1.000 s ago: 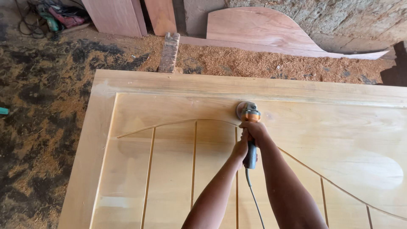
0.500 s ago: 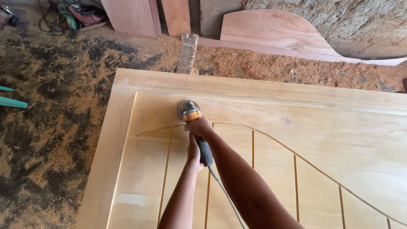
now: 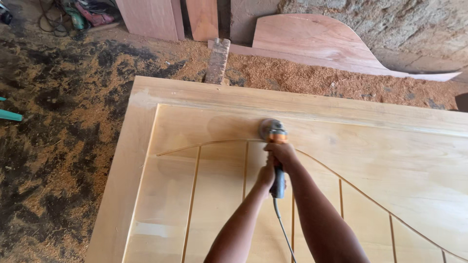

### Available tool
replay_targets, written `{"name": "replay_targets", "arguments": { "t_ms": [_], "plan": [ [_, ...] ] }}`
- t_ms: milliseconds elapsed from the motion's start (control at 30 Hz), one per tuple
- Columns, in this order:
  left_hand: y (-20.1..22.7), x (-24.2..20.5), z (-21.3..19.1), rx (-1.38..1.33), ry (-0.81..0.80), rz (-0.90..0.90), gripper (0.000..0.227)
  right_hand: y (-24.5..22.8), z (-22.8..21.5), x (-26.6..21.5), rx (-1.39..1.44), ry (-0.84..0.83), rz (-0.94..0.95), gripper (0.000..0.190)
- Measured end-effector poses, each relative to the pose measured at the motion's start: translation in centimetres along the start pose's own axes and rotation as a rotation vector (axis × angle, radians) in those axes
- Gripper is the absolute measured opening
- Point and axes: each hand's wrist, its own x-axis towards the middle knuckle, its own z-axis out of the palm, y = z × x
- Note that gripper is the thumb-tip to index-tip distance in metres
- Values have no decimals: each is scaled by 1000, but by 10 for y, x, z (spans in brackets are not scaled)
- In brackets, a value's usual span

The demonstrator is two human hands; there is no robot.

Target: The person uses an orbital sander to smooth the surface of a large wooden panel with carved grooves. They move the sander systematically across the flat areas and along the edges, generating sawdust. The person repositions the panel to access different sides and continues sanding until the clip ends.

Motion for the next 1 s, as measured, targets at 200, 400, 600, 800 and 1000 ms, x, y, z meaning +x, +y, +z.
{"name": "replay_targets", "arguments": {
  "t_ms": [200,400,600,800,1000],
  "plan": [
    [13,-6,-41,-74,17,29,74,5,38,22,97,-105,8,21],
    [46,-29,-131,-203,120,108,73,2,165,41,-168,-113,-84,21],
    [81,-46,-217,-362,246,214,70,-25,285,16,-498,-166,-233,25],
    [81,-59,-227,-339,360,231,73,-32,299,2,-534,-210,-147,32],
    [36,-24,-140,-186,185,125,79,9,171,32,-283,-103,-280,36]
  ]
}}
